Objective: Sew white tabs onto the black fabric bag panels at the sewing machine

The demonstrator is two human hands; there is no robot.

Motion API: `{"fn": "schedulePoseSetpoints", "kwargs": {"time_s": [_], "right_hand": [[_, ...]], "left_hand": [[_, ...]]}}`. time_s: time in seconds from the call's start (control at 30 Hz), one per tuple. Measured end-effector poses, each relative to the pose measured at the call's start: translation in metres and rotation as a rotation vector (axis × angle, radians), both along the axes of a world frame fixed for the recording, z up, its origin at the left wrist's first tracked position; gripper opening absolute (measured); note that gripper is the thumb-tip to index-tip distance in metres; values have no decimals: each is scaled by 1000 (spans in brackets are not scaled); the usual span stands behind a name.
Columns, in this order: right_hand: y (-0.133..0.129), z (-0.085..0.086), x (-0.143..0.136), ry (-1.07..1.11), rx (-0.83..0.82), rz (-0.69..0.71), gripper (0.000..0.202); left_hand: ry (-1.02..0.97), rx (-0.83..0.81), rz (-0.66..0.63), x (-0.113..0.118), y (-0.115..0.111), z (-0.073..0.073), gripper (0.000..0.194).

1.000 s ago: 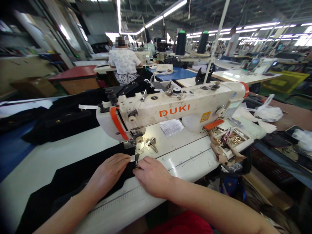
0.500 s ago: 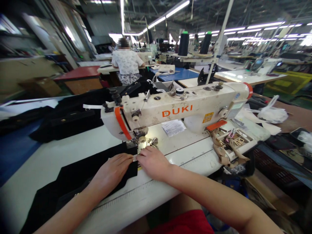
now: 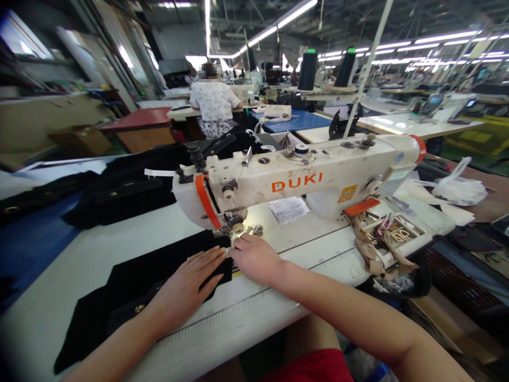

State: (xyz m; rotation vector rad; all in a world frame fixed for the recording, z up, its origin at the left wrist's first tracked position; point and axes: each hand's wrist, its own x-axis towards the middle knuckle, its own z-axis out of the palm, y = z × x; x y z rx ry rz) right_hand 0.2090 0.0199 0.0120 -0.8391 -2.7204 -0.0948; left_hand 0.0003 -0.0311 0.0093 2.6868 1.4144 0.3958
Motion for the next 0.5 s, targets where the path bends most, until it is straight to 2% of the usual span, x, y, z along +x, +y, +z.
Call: {"fn": "schedulePoseSetpoints", "kwargs": {"time_s": [0.2, 0.5], "right_hand": [[12, 2, 0, -20, 4, -14, 11], [14, 1, -1, -21, -14, -33, 16]], "left_hand": [[52, 25, 31, 3, 19, -2, 44], [62, 16, 29, 1, 24, -5, 45]]}}
